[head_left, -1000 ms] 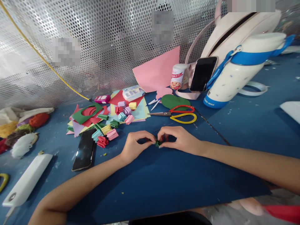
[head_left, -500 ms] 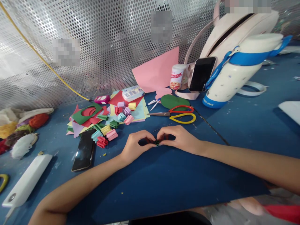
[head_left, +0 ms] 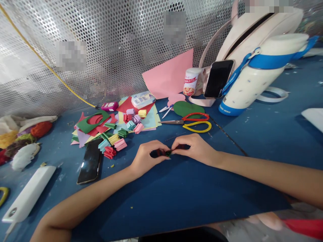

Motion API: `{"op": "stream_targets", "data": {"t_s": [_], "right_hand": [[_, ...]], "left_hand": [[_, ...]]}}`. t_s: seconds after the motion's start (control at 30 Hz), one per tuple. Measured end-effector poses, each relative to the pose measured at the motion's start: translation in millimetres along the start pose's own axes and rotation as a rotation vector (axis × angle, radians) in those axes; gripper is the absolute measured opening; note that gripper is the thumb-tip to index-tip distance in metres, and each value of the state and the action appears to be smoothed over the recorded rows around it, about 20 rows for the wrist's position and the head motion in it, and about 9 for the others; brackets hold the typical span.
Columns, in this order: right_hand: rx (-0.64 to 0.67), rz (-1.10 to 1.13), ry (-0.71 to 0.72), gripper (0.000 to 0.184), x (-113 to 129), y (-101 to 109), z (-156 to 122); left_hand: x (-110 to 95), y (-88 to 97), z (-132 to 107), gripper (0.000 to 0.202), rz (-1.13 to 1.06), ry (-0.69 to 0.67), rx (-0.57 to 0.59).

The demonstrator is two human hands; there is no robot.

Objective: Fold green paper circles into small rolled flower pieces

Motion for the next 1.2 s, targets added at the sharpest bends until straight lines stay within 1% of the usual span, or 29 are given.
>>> {"op": "stream_targets", "data": {"t_s": [0.1, 0.23, 0.37, 0.5, 0.67, 0.9, 1.07, 1.2], "right_hand": [[0.023, -0.003, -0.027, 0.035, 0, -2, 1], [0.03, 0.011, -0.041, 0.035, 1, -2, 2], [0.016, 0.018, -0.041, 0.033, 3, -1, 3], [0.013, 0.004, -0.039, 0.033, 4, -1, 3], [0.029, -0.008, -0.015, 0.032, 7, 0, 3], [0.053, 0.013, 0.007, 0.034, 9, -1, 4], [0.06, 0.014, 0.018, 0.035, 10, -1, 4], [0.061, 0.013, 0.03, 0.036, 10, -2, 4]], "left_hand": [[0, -0.5, 1, 0.015, -0.007, -0.004, 0.023], [1, 0.8, 3, 0.016, -0.02, 0.003, 0.001], [1, 1.4, 4, 0.023, -0.008, 0.004, -0.026], [-2, 1.0, 3, 0.028, -0.01, 0.018, -0.011], [-3, 0.1, 0, 0.035, 0.046, 0.056, 0.018], [-3, -1.3, -3, 0.039, 0.101, -0.079, 0.011], [-3, -2.0, -3, 0.042, 0.092, -0.075, 0.022], [-3, -1.6, -2, 0.04, 0.083, -0.074, 0.023]]}}
Point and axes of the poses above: each hand's wrist, its own z-axis towards the middle knuckle, its own y-axis out of the back of the hand, x = y × z, the point moved 5 cm from there along z, towards the middle knuckle, and after that the axes turned 15 degrees about -x, right-handed, at the moved point
